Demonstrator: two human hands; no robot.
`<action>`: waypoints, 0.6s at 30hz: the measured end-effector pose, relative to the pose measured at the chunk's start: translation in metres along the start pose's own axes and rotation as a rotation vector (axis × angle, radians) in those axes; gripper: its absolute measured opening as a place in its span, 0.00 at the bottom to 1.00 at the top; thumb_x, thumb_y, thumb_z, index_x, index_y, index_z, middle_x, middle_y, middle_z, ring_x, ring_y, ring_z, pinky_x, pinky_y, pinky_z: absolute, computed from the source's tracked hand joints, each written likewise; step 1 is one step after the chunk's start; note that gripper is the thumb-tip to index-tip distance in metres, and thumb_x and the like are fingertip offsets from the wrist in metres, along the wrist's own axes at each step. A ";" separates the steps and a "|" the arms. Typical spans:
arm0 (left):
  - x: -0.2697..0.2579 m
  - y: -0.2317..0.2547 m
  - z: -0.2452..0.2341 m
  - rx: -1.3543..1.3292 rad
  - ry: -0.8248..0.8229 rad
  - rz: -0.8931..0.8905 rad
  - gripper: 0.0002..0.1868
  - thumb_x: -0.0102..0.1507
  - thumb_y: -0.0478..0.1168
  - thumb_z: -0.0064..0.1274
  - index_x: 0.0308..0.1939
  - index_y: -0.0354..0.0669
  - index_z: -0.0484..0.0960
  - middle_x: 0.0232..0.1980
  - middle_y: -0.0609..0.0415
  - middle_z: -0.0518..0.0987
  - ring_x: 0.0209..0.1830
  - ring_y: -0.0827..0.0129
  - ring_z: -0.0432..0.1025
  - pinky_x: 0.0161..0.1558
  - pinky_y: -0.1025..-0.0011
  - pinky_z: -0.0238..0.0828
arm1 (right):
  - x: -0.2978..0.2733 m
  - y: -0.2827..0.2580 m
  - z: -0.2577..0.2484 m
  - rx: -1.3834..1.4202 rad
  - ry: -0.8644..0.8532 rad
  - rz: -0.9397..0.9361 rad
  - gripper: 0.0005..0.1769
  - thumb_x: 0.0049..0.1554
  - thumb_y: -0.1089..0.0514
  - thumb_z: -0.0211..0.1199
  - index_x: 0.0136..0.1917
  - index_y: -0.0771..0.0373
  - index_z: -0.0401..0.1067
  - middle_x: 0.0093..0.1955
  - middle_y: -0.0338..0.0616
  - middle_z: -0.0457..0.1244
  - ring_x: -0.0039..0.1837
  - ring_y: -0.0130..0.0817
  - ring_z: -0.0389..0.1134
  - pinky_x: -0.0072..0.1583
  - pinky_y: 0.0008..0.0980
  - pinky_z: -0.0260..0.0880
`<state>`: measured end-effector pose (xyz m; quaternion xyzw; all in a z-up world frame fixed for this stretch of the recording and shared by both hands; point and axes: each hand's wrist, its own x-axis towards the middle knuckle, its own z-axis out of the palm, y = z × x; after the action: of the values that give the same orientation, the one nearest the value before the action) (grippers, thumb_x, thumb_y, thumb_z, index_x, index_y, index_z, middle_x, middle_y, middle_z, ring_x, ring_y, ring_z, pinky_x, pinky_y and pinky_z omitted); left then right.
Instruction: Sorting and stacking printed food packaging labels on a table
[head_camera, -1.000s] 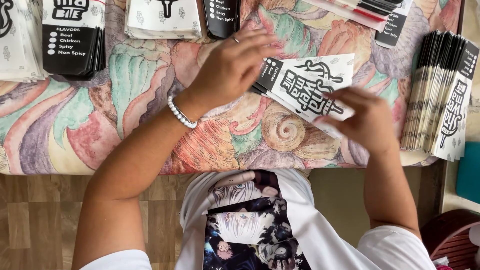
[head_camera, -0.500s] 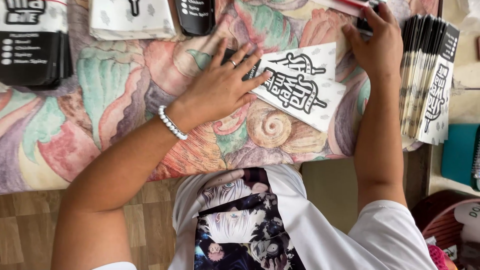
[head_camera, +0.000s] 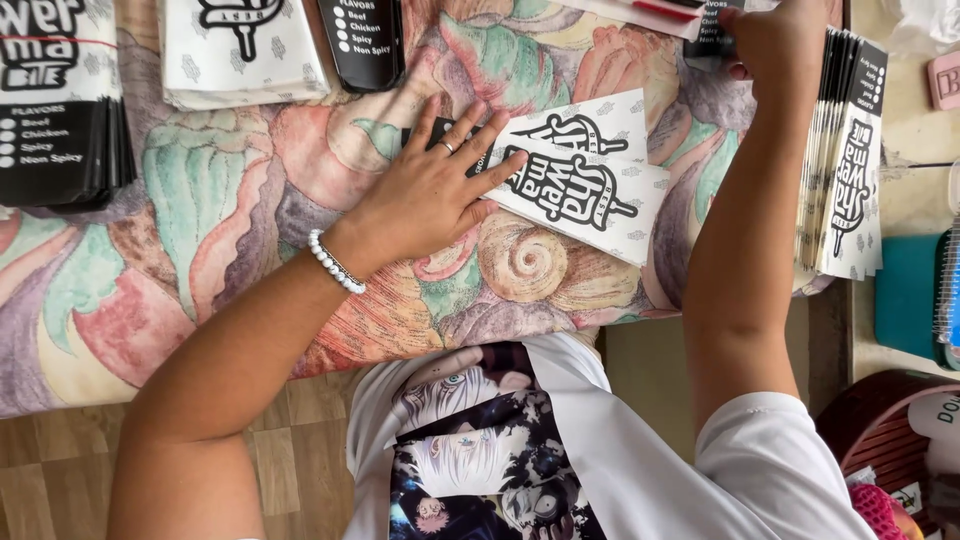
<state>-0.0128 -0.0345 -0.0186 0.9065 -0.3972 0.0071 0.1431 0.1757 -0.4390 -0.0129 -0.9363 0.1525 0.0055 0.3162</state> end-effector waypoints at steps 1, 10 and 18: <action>0.000 0.001 -0.002 -0.006 -0.037 -0.015 0.32 0.73 0.57 0.31 0.80 0.55 0.54 0.83 0.41 0.45 0.83 0.47 0.38 0.76 0.38 0.24 | 0.003 0.000 0.002 0.049 -0.014 0.016 0.22 0.67 0.57 0.71 0.60 0.54 0.57 0.40 0.33 0.60 0.34 0.22 0.64 0.30 0.27 0.68; 0.000 0.004 -0.012 -0.006 -0.124 -0.082 0.31 0.73 0.59 0.26 0.80 0.61 0.50 0.83 0.46 0.40 0.83 0.49 0.33 0.76 0.40 0.20 | 0.034 0.013 0.006 0.217 -0.017 0.031 0.14 0.57 0.55 0.77 0.55 0.51 0.80 0.45 0.33 0.71 0.41 0.22 0.72 0.41 0.18 0.75; 0.001 0.002 -0.001 0.041 -0.081 -0.060 0.31 0.73 0.59 0.26 0.80 0.61 0.52 0.83 0.45 0.43 0.83 0.48 0.36 0.76 0.38 0.24 | -0.014 0.002 -0.065 0.031 -0.033 -0.082 0.28 0.62 0.63 0.69 0.73 0.60 0.65 0.69 0.49 0.63 0.63 0.38 0.70 0.63 0.28 0.78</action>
<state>-0.0141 -0.0360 -0.0167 0.9203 -0.3751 -0.0255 0.1084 0.1561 -0.4755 0.0396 -0.9365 0.1090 0.0060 0.3331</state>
